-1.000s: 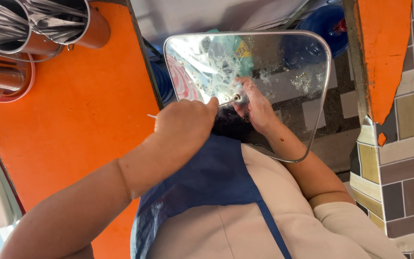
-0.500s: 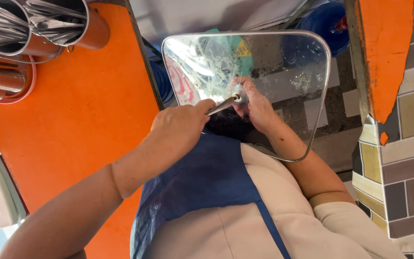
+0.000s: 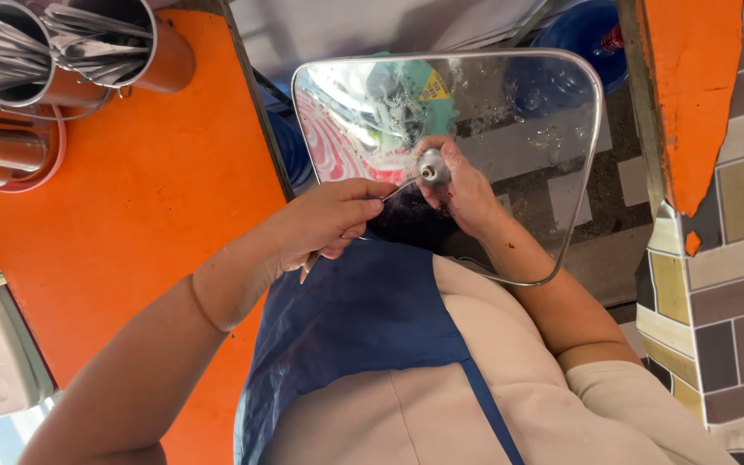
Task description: Repairing a loose handle on a glass pot lid using a spoon as a screwdriver, then washing the lid in a kitchen sink.
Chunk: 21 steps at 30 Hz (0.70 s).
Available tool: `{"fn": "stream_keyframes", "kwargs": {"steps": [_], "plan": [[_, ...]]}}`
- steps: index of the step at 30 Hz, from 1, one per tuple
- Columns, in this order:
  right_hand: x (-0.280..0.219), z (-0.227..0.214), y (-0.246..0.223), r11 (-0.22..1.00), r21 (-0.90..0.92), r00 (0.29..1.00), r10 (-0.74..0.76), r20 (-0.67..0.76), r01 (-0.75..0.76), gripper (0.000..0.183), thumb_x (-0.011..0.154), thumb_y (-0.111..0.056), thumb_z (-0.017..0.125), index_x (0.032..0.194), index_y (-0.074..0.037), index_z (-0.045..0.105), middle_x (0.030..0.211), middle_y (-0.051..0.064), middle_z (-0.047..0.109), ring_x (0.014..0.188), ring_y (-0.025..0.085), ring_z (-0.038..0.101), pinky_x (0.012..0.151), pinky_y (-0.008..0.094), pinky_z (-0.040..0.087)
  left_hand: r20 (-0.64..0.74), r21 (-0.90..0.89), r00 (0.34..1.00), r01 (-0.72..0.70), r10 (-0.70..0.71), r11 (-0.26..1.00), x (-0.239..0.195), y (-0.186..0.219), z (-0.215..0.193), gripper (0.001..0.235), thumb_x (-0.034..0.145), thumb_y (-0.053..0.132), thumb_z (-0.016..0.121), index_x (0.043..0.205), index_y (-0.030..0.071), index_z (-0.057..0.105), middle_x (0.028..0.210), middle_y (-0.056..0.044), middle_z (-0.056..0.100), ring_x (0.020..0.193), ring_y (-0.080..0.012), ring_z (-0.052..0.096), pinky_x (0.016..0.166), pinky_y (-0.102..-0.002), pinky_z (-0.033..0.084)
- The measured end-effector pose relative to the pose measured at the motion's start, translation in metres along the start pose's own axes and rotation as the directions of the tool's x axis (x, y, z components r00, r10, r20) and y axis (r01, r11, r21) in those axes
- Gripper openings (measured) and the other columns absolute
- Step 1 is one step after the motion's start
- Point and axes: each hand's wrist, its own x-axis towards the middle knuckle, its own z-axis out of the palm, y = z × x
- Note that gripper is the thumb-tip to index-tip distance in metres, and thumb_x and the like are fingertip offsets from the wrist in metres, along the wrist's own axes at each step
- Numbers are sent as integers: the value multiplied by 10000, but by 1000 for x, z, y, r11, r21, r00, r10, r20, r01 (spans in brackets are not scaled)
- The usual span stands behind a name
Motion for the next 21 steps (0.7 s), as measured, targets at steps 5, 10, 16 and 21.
{"fn": "stream_keyframes", "kwargs": {"steps": [5,10,16,21], "plan": [[-2,3,-9,999,25,999,46,21,-46,469,1104,-373,153,1258,-91,496,618,87,575,448,187,541,436,238,350,-26,81,1000,17,-15,997,-24,25,11,497,942,208,615,1421,80,587,607,-22,393,378,-78,347,243,-262,312],[0,2,5,999,48,999,11,34,-12,462,1098,-438,180,1250,-102,459,613,80,576,444,166,546,414,238,324,-46,872,963,-91,265,482,-1,-3,8,407,1025,274,487,1410,247,617,1090,-169,738,1026,-434,704,851,-510,569],[1,-1,11,990,52,992,129,9,-129,459,1097,-386,181,1321,-91,453,627,71,591,447,159,539,426,239,354,45,989,931,10,362,-148,21,-25,12,482,926,133,535,1408,101,539,635,-103,635,511,-280,626,403,-382,474],[-1,-13,29,994,97,998,56,1,-56,466,1090,-387,236,1364,-48,401,640,130,568,473,207,546,420,234,315,-6,161,999,-47,49,986,10,-7,0,481,907,193,633,1332,-32,630,541,-189,638,405,-246,623,345,-329,524]]}}
